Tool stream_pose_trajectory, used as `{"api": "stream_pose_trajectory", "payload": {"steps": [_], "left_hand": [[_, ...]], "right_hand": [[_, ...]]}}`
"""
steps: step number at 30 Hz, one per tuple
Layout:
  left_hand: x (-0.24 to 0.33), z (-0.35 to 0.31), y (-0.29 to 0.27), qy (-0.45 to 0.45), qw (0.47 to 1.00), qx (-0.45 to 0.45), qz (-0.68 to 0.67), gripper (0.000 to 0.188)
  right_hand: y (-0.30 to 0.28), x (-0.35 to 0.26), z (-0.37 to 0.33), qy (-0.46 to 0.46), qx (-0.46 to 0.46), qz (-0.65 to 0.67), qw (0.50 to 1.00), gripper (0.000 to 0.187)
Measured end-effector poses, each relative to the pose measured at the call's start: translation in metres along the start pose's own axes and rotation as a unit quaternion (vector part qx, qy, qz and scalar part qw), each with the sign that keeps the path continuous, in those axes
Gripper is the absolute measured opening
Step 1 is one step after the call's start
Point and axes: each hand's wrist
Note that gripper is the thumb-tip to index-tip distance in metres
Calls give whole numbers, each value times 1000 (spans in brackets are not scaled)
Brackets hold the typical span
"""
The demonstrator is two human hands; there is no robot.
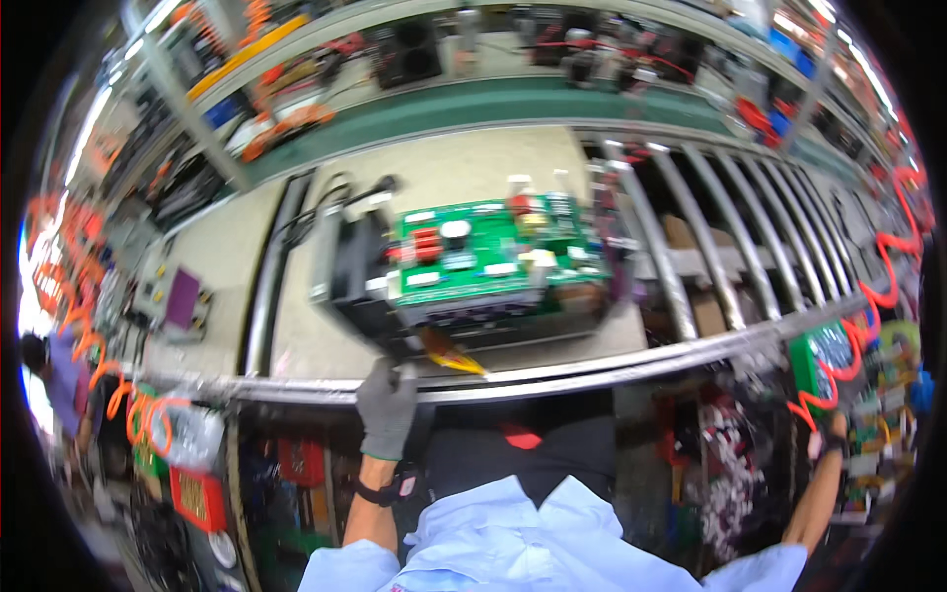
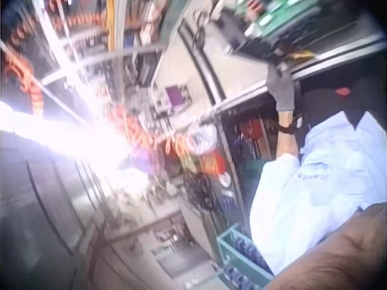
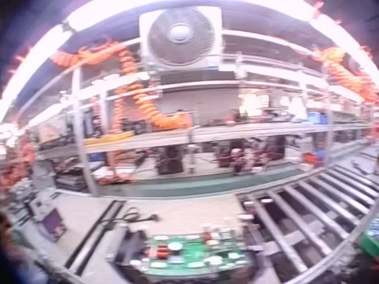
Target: Assembling electronic components and wiring into a metal chassis using a pneumatic screwdriver.
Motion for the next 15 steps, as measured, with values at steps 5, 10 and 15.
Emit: {"api": "stream_pose_trajectory", "payload": {"steps": [5, 10, 15], "left_hand": [[-42, -28, -40, -80, 983, 143, -88, 15], [-107, -55, -74, -380, 827, 174, -375, 19], [-217, -68, -128, -425, 593, 279, -624, 44]], "right_hand": [[33, -90, -37, -53, -52, 106, 992, 25], [56, -147, -52, -88, -92, 142, 982, 25], [48, -178, -62, -105, -93, 160, 977, 25]]}}
Point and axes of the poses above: each hand's wrist, its own z-axis towards the middle knuckle, its own y-axis out of the palm, x = y × z
